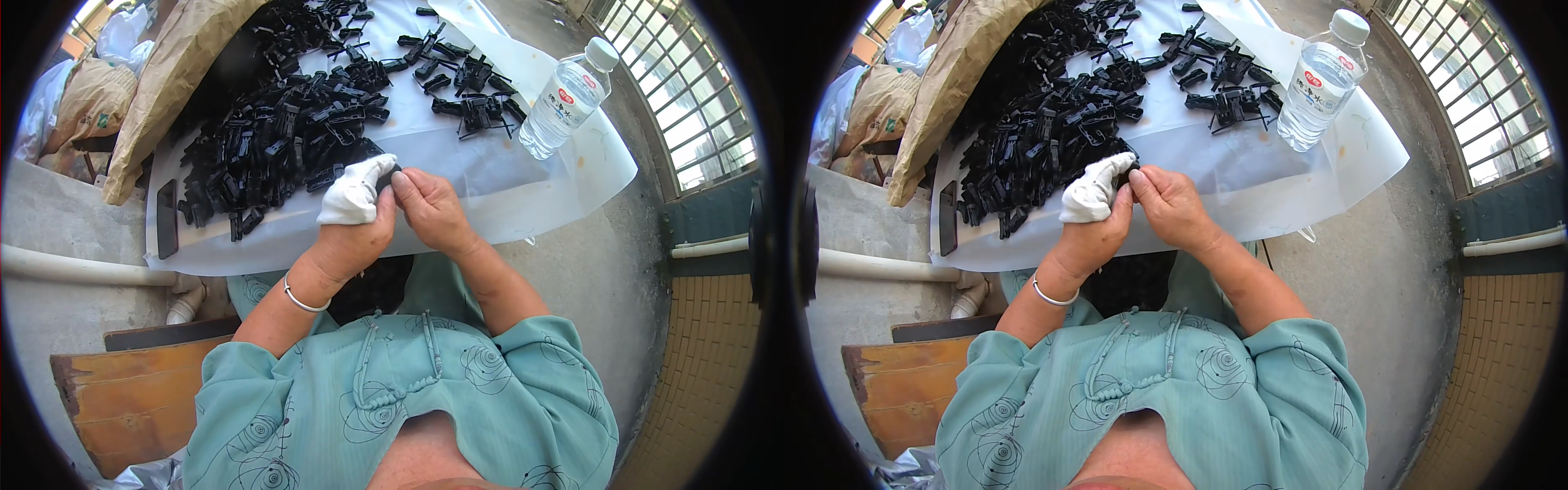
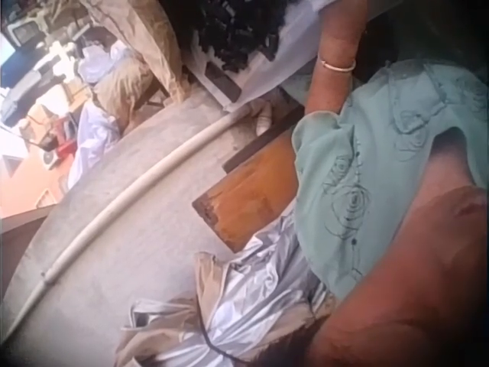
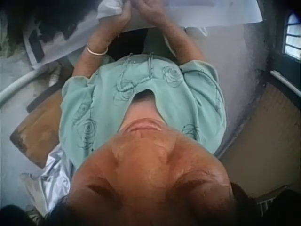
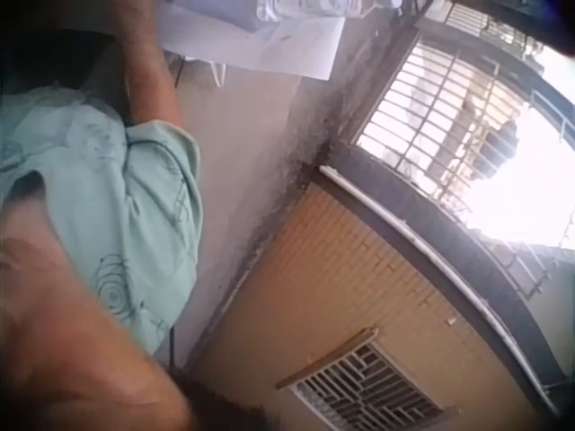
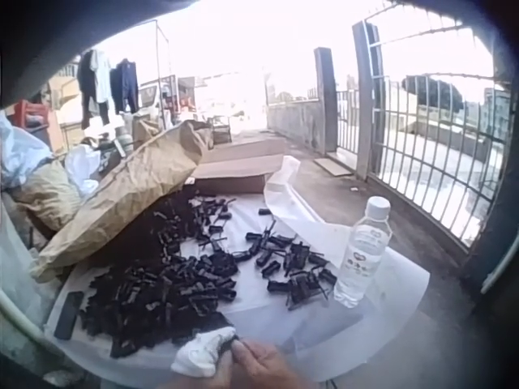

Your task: Cleaning and inspecting small black plastic components with a white cloth.

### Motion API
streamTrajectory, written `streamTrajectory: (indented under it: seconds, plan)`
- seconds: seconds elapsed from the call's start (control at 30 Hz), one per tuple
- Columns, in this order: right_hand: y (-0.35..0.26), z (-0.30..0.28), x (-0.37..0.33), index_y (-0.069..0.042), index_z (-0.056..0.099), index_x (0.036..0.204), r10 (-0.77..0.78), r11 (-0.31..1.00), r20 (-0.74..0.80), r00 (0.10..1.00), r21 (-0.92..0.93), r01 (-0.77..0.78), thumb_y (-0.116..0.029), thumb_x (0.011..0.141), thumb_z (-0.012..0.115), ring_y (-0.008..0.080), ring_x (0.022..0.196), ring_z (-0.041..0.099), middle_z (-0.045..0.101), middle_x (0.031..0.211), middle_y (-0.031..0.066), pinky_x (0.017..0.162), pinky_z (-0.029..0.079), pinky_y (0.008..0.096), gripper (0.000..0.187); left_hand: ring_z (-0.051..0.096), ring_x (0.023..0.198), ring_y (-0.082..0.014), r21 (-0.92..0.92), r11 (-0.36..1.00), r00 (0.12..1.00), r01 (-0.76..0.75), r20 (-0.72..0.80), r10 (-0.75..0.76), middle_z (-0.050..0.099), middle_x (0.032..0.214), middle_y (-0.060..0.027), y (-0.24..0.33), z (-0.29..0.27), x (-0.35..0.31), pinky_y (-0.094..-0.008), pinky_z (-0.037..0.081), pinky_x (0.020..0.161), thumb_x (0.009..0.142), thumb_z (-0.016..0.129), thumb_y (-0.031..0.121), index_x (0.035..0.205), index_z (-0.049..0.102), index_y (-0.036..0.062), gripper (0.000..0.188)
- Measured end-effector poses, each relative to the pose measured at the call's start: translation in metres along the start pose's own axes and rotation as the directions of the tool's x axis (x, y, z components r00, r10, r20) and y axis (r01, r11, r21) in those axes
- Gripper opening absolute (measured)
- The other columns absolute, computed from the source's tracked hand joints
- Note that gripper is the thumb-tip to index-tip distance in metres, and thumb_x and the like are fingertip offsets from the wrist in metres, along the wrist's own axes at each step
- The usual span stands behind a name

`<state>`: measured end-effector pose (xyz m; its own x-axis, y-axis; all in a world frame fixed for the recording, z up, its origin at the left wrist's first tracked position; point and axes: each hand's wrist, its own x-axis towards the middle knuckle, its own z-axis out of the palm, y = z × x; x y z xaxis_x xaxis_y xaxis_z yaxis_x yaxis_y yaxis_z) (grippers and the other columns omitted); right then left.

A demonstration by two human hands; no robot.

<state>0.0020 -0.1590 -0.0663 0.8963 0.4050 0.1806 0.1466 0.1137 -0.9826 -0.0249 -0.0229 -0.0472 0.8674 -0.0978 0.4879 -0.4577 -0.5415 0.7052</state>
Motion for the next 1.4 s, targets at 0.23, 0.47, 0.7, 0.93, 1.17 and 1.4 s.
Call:
streamTrajectory:
  seconds: [0.23,0.47,0.7,0.93,1.17,1.4]
  plan:
    - [-0.017,-0.024,-0.002,0.0,0.06,0.089,0.033,0.822,0.039,0.999,-0.57,-0.005,-0.012,0.085,0.059,0.0106,0.057,0.045,0.051,0.062,0.0039,0.054,0.04,0.0248,0.013,0.05,0.072,-0.0078,-0.539,0.754,0.924,0.375,0.157,-0.347,0.057,0.088,-0.0052,0.002,-0.017,0.014,-0.0226,0.045,0.063,0.083,0.053,0.0,0.115,0.045,-0.0015,0.033]
    - [-0.02,-0.024,0.001,0.0,0.063,0.081,-0.265,0.885,-0.001,0.964,-0.398,0.243,-0.008,0.08,0.065,0.0097,0.058,0.049,0.056,0.067,0.0048,0.053,0.04,0.024,0.009,0.051,0.072,-0.0104,-0.319,0.84,0.884,0.439,0.322,-0.34,0.056,0.088,-0.0075,0.013,-0.025,0.013,-0.0236,0.044,0.062,0.086,0.045,0.006,0.118,0.043,-0.0028,0.034]
    - [-0.022,-0.018,0.006,-0.001,0.058,0.075,-0.06,0.982,0.011,0.998,-0.177,0.061,-0.011,0.082,0.064,0.0053,0.06,0.042,0.05,0.064,-0.0017,0.053,0.037,0.0213,0.014,0.048,0.083,-0.017,-0.276,0.914,0.898,0.298,0.406,-0.17,0.052,0.093,-0.0115,0.008,-0.018,0.012,-0.0296,0.041,0.075,0.083,0.047,0.01,0.115,0.045,-0.0004,0.033]
    - [-0.03,-0.018,-0.001,0.001,0.058,0.082,-0.138,0.949,0.096,0.986,-0.273,0.159,-0.013,0.087,0.057,0.0093,0.06,0.045,0.051,0.065,0.0027,0.055,0.039,0.0245,0.014,0.046,0.074,-0.0143,-0.15,0.959,0.913,0.242,0.369,-0.173,0.051,0.086,-0.0064,0.016,-0.023,0.012,-0.0277,0.042,0.068,0.083,0.045,0.007,0.108,0.049,0.0015,0.026]
    - [-0.027,-0.018,-0.002,0.001,0.053,0.077,-0.094,0.932,0.152,0.984,-0.333,0.141,-0.016,0.091,0.05,0.0124,0.06,0.043,0.05,0.065,0.0068,0.056,0.04,0.0269,0.022,0.051,0.073,-0.0145,-0.333,0.893,0.938,0.303,0.272,-0.217,0.053,0.081,-0.0074,0.014,-0.016,0.01,-0.0296,0.044,0.065,0.082,0.044,0.003,0.102,0.049,0.0008,0.022]
    - [-0.018,-0.008,0.0,0.0,0.052,0.076,-0.004,0.968,0.098,0.995,-0.247,0.028,-0.014,0.091,0.049,0.0105,0.058,0.039,0.046,0.062,0.0058,0.055,0.038,0.0272,0.021,0.054,0.074,-0.0315,-0.001,1.0,0.976,0.025,0.217,-0.025,0.055,0.083,-0.0173,0.014,-0.013,0.011,-0.0329,0.045,0.071,0.078,0.044,0.0,0.1,0.049,-0.0016,0.022]
